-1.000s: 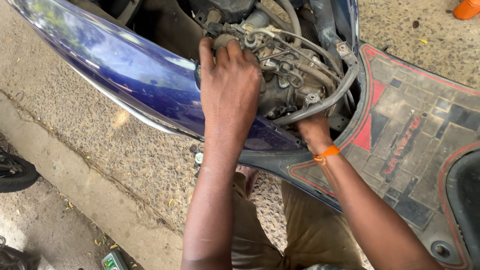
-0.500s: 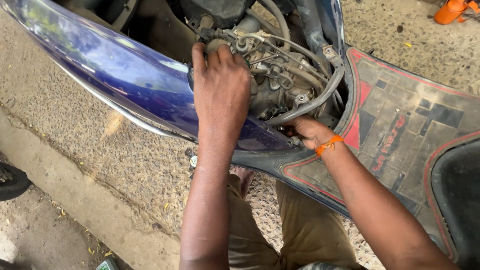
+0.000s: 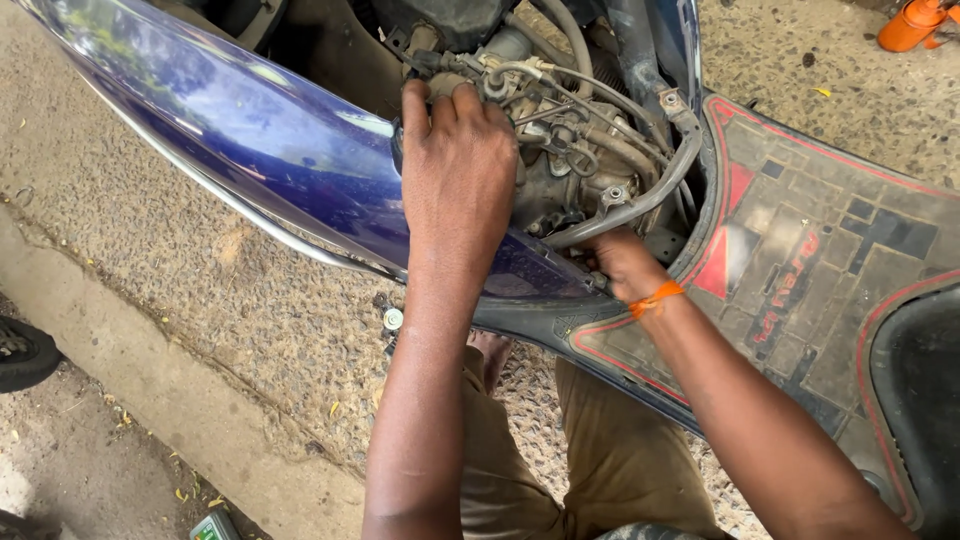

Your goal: The recorder is inspecting and cleaning a spark plug on a motorcycle engine.

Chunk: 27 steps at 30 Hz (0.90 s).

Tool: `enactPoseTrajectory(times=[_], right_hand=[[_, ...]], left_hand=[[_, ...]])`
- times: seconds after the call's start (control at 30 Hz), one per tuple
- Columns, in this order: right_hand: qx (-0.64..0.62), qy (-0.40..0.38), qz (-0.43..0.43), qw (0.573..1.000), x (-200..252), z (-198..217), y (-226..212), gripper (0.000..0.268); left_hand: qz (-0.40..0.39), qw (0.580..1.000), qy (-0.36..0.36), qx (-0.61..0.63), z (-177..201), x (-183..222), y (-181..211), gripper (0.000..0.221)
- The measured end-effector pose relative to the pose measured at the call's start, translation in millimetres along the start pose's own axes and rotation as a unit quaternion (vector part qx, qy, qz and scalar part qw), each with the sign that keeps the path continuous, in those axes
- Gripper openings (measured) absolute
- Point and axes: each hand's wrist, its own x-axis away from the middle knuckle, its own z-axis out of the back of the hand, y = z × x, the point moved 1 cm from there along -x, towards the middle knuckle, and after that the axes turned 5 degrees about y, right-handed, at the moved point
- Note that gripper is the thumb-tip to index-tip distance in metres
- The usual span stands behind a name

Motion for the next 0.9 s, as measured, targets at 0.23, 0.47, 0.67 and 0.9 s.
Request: enactPoseTrajectory(times=[0.23,0.47,0.67,0.9], right_hand=[[0.558,0.142,0.366,0.731,71,-43,-75,0.013],[0.332,-0.022,0.247,0.91,-3,8,-6,0.027],[0.043,-0.161,-0.035,0.985,22,6,-39,0.032],[-0.016,-0.092,-0.078,0.993,21,2,-37,0.015]], left_hand=[[-0.004,1.0,-0.007,0.005,6,-2,-2,0.004],[-0.011,1.0,-0.022,-0.004,-7,-1,-3,0.005],[-0.011,1.0,-0.006,0.001,1,0,-2,0.005],[-0.008,1.0,-0.002,-0.006,-1,0,-1,0.004]])
